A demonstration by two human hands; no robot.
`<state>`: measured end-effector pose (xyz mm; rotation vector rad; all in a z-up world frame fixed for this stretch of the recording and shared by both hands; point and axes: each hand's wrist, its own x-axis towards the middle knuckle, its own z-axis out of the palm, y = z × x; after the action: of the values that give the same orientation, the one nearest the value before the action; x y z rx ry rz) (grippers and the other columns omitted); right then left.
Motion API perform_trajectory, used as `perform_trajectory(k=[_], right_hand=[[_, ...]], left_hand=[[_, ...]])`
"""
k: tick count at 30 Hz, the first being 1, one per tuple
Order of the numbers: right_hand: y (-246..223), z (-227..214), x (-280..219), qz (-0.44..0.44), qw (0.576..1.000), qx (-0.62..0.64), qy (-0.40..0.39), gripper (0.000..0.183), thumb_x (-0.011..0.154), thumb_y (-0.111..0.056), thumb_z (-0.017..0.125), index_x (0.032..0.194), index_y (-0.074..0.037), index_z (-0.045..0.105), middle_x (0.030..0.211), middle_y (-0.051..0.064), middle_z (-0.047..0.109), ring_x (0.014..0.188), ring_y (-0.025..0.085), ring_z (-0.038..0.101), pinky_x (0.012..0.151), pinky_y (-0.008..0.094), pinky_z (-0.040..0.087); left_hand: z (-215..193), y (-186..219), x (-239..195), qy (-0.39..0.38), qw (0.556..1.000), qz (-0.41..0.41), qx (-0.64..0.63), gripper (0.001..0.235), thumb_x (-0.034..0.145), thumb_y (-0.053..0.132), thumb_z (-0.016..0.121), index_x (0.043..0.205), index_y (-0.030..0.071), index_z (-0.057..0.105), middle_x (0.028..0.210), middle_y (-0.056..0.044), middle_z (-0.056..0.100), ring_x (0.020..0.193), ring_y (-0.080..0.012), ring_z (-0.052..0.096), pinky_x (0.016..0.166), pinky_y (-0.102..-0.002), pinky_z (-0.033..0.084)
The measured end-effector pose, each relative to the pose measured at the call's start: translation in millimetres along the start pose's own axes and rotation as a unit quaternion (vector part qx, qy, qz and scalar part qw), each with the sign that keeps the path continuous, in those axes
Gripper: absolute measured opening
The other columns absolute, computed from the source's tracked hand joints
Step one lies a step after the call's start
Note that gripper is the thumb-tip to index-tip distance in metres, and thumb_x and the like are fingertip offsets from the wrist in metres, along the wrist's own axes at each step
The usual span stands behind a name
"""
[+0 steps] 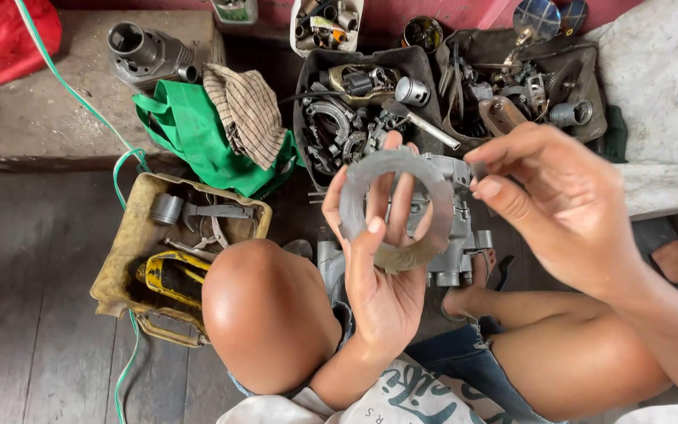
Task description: Cleaning and deburring a circular metal engine component using a small hand tool.
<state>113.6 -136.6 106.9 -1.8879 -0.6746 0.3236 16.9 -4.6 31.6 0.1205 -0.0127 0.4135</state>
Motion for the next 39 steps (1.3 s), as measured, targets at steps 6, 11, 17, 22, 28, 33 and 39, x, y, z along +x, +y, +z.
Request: perform_trajectory(k=[6,11,17,22,28,33,39], right_hand=[[12.5,2.1,-0.8,-0.053,0.998,-0.013,-0.028,0.015,0.094,0.004,0.064,0.107,-0.001,0.070,0.105,0.007,0.060,0.091,0.014,0.055,0.083,0.024,0.048],[39.2,-7.0,-8.0,-0.060,0.998,0.021,-0.015,0.019,0.089,0.004,0.066,0.108,0.000,0.067,0.109,0.010,0.065,0.098,0.018,0.059,0.092,0.029,0.049],[42.7,-1.1,-7.0,-0.049,0.999,-0.006,0.010,0.019,0.084,0.005,0.071,0.101,-0.001,0.073,0.099,0.009,0.067,0.081,0.013,0.062,0.071,0.022,0.055],[42.2,5.7,-4.2,-0.048,0.991,-0.116,0.033,0.023,0.076,-0.001,0.080,0.098,-0.004,0.076,0.092,0.004,0.071,0.063,0.008,0.061,0.055,0.020,0.052],[44.1,6.7,1.8,-0.096,0.983,-0.155,0.029,0.024,0.076,0.001,0.081,0.100,-0.003,0.078,0.089,0.003,0.068,0.070,0.009,0.057,0.058,0.020,0.047],[40.8,4.3,-3.0,-0.123,0.976,-0.177,-0.001,0.022,0.073,0.004,0.077,0.094,-0.003,0.079,0.093,0.006,0.072,0.080,0.017,0.058,0.088,0.033,0.050],[33.2,-5.6,-18.2,-0.143,0.959,-0.243,0.006,0.022,0.073,-0.002,0.081,0.095,-0.002,0.077,0.078,0.005,0.069,0.057,0.012,0.049,0.075,0.031,0.047]], left_hand=[[1.5,-9.2,-4.5,-0.045,0.998,-0.023,0.033,0.083,0.098,0.012,0.056,0.166,0.019,0.009,0.177,-0.019,0.011,0.153,-0.0256,0.030,0.114,-0.031,0.040],[-5.7,-23.3,-1.8,-0.074,0.989,-0.084,0.092,0.083,0.093,0.027,0.056,0.164,0.017,0.013,0.173,-0.010,0.014,0.157,-0.0250,0.022,0.124,-0.038,0.027],[-4.9,-38.8,1.7,-0.089,0.981,-0.117,0.129,0.080,0.095,0.033,0.052,0.163,0.013,0.016,0.169,-0.010,0.020,0.139,-0.0186,0.028,0.111,-0.034,0.027],[-5.5,-40.8,4.3,-0.085,0.971,-0.127,0.182,0.073,0.100,0.030,0.048,0.161,0.010,0.014,0.173,-0.010,0.016,0.109,-0.0105,0.043,0.093,-0.026,0.033],[-10.5,-29.7,12.6,-0.110,0.968,-0.166,0.152,0.090,0.085,0.012,0.047,0.166,0.014,0.005,0.178,-0.012,0.004,0.155,-0.0285,0.022,0.112,-0.034,0.030],[-12.8,-24.8,14.2,-0.162,0.964,-0.139,0.157,0.092,0.075,0.000,0.044,0.160,0.018,0.013,0.177,-0.018,0.004,0.169,-0.0422,0.006,0.136,-0.062,0.022],[-11.8,-18.7,10.9,-0.215,0.947,-0.187,0.149,0.075,0.095,0.007,0.049,0.161,0.019,0.014,0.179,-0.022,0.003,0.170,-0.0444,0.012,0.139,-0.066,0.026]])
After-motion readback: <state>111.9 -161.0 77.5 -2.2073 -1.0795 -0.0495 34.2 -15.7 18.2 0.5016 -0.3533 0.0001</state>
